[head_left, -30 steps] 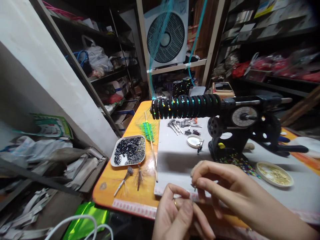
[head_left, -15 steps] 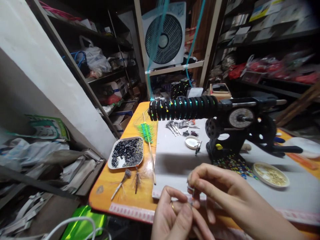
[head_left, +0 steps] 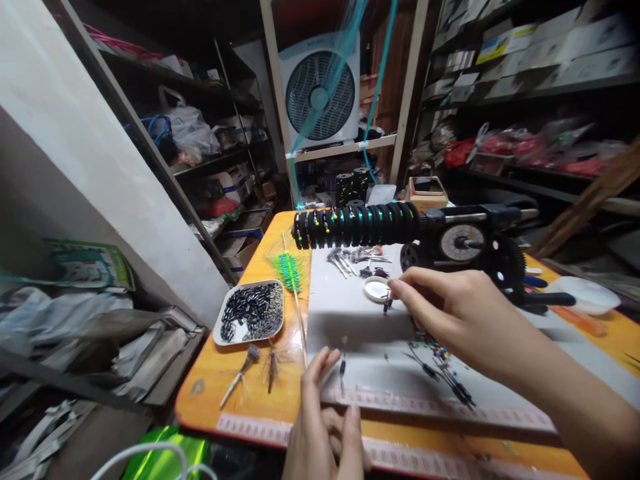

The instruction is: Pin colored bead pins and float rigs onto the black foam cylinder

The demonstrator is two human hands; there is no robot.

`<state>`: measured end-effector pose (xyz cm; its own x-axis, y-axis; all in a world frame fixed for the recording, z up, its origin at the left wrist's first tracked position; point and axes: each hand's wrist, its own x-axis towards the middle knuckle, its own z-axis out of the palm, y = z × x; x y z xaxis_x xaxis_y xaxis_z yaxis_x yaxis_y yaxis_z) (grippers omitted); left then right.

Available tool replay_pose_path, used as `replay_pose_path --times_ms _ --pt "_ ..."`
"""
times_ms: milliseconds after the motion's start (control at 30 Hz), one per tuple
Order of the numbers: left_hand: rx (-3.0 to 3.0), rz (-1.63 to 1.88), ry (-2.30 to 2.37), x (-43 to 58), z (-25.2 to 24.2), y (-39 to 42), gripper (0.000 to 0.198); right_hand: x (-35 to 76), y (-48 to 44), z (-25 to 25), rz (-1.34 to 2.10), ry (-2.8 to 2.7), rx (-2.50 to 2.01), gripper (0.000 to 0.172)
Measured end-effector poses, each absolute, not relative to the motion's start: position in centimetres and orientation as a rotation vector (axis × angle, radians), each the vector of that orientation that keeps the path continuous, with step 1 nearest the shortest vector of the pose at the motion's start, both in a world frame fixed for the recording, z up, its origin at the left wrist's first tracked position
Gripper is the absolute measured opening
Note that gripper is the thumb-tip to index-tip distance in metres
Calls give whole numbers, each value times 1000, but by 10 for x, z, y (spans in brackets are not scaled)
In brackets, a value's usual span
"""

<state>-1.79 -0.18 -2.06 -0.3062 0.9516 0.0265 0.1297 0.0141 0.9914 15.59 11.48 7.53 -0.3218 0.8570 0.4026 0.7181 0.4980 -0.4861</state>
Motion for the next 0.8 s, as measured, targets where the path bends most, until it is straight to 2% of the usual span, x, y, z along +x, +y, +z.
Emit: replay_pose_path --times_ms 67,167,233,333,500,600,700,800 --pt "1155 1422 1566 -17 -8 3 45 160 106 81 517 -2112 -1266 51" --pt "1212 1566 1398 -6 11 15 29 166 96 87 874 -2058 -1217 53" --pt "1313 1548 1274 5 19 24 26 168 94 89 902 -2060 -1194 52" --pt "1428 1438 1211 15 28 36 29 168 92 89 701 -2146 -1168 49" --pt "1355 1528 1199 11 49 62 22 166 89 77 96 -2241 -1126 39" --pt "1389 1489 1146 8 63 76 24 165 84 71 -88 -2251 -1123 40" --pt "1352 1515 1114 8 69 77 18 168 74 74 121 -2245 -1092 40" --pt "1281 1494 1006 10 61 61 16 174 62 83 649 -2155 -1065 42"
